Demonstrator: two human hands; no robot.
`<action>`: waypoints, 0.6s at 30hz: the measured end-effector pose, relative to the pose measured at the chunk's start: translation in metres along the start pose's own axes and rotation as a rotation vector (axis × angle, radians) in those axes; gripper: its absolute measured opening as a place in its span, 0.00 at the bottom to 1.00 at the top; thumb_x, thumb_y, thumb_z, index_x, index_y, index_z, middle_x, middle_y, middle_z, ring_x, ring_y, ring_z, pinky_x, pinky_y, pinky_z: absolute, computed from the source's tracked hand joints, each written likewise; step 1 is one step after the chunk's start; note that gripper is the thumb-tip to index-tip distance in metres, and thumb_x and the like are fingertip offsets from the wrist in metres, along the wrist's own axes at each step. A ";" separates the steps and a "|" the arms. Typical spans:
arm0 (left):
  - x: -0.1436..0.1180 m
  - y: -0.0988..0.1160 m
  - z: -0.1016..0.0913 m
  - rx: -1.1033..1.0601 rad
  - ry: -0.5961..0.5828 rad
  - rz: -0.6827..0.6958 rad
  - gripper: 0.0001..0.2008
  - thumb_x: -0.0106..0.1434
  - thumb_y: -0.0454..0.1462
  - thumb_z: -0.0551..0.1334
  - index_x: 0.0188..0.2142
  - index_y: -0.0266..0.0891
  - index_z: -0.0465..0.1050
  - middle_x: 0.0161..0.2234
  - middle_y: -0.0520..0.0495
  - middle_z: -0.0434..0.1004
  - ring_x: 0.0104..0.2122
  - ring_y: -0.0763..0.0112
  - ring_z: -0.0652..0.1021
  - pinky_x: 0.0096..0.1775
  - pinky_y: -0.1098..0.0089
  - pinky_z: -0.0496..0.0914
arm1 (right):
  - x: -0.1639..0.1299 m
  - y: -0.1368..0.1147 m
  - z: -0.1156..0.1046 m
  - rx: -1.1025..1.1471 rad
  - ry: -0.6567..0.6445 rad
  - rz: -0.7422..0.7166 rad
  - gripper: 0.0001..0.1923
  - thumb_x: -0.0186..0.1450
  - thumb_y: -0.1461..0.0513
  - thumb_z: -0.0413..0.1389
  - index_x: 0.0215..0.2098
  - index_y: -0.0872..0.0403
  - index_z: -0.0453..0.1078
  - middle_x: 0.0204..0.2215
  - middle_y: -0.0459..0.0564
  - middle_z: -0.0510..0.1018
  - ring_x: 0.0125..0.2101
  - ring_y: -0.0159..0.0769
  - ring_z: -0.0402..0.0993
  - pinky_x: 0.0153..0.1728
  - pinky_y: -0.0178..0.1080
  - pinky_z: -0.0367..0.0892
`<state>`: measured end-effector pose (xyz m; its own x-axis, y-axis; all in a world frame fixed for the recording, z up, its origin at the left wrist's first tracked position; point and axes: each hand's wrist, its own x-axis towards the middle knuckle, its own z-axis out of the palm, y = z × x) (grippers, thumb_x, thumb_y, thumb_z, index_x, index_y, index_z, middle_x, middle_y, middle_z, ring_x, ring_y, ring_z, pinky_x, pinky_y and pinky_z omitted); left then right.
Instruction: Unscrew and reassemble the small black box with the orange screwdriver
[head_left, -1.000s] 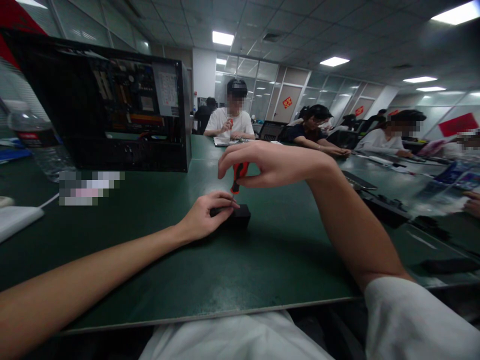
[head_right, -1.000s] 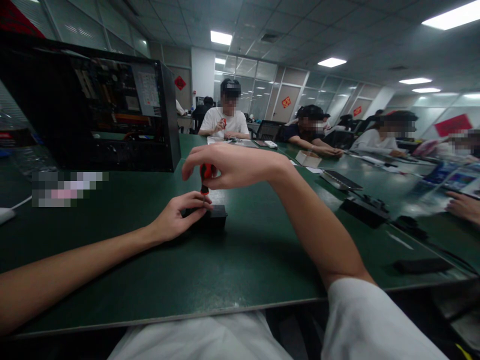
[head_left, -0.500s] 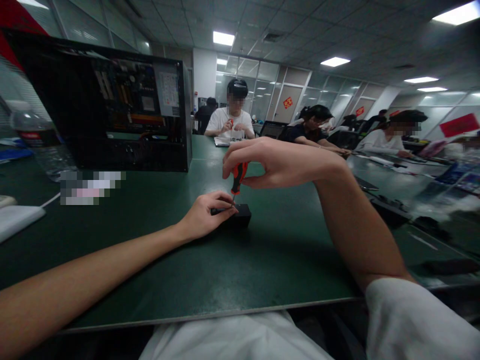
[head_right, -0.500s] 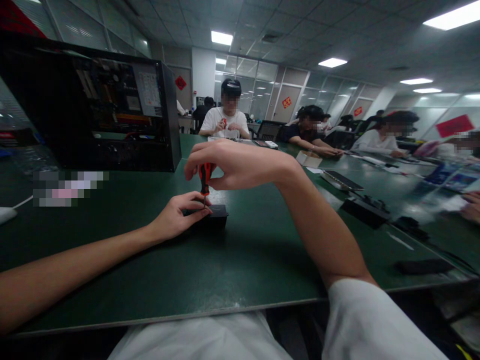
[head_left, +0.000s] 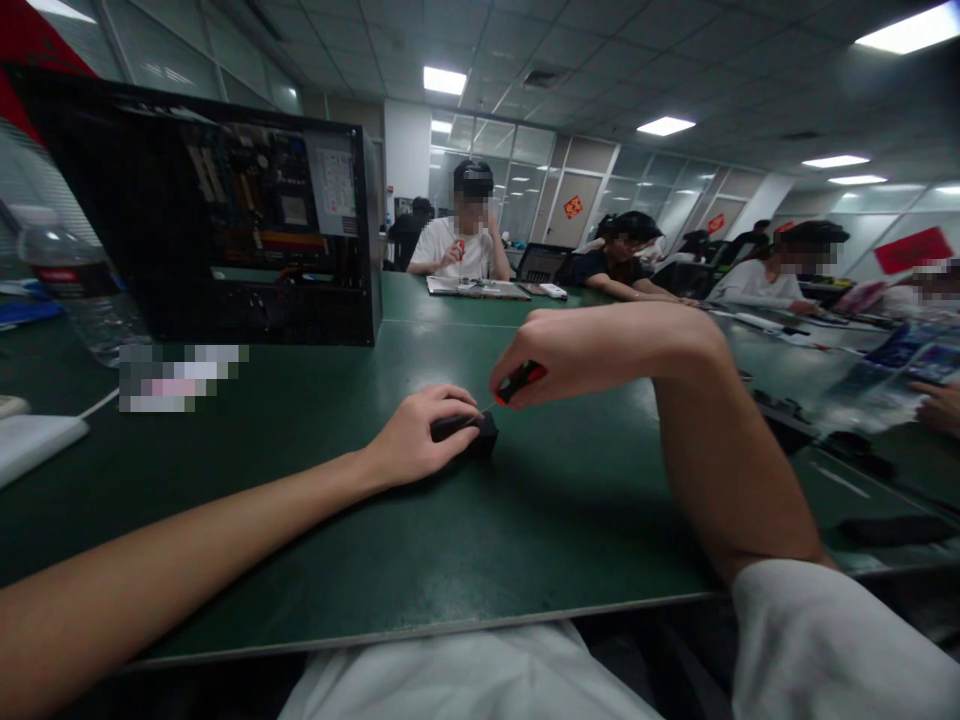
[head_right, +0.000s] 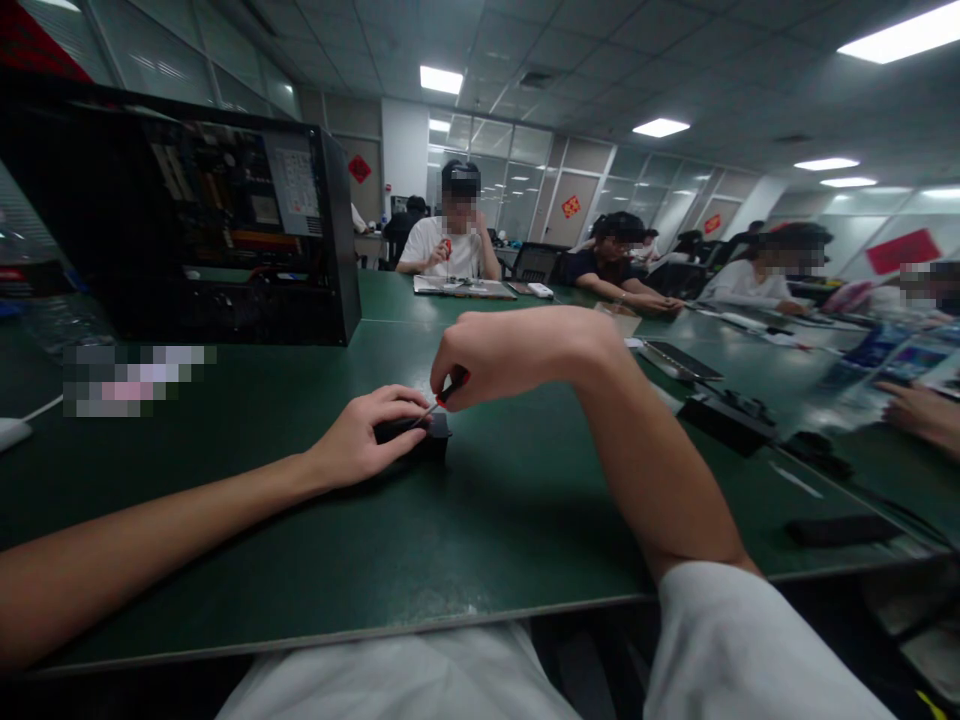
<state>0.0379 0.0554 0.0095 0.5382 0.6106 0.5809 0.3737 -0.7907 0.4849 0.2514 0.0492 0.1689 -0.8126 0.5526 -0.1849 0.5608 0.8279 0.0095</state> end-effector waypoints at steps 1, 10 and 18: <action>0.001 0.000 0.001 0.033 -0.011 -0.017 0.15 0.65 0.42 0.67 0.49 0.39 0.80 0.50 0.41 0.80 0.50 0.58 0.79 0.54 0.62 0.70 | 0.001 -0.002 0.001 0.011 -0.032 0.012 0.14 0.67 0.59 0.57 0.47 0.51 0.81 0.36 0.47 0.84 0.31 0.32 0.77 0.29 0.33 0.64; 0.000 -0.002 0.007 0.143 -0.092 -0.169 0.19 0.64 0.47 0.66 0.50 0.40 0.80 0.47 0.46 0.84 0.45 0.58 0.82 0.47 0.63 0.72 | -0.045 0.023 0.020 0.106 -0.074 0.160 0.12 0.70 0.60 0.54 0.45 0.51 0.79 0.37 0.52 0.83 0.30 0.33 0.76 0.30 0.35 0.63; 0.000 -0.003 0.006 0.173 -0.098 -0.214 0.20 0.63 0.47 0.66 0.50 0.40 0.80 0.46 0.46 0.84 0.42 0.60 0.82 0.43 0.66 0.73 | -0.073 0.055 0.056 0.285 0.015 0.115 0.19 0.71 0.51 0.53 0.46 0.54 0.77 0.40 0.51 0.82 0.36 0.34 0.77 0.37 0.34 0.67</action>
<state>0.0416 0.0572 0.0043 0.5004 0.7639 0.4076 0.6054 -0.6452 0.4661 0.3501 0.0492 0.1274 -0.7424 0.6443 -0.1837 0.6693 0.7007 -0.2472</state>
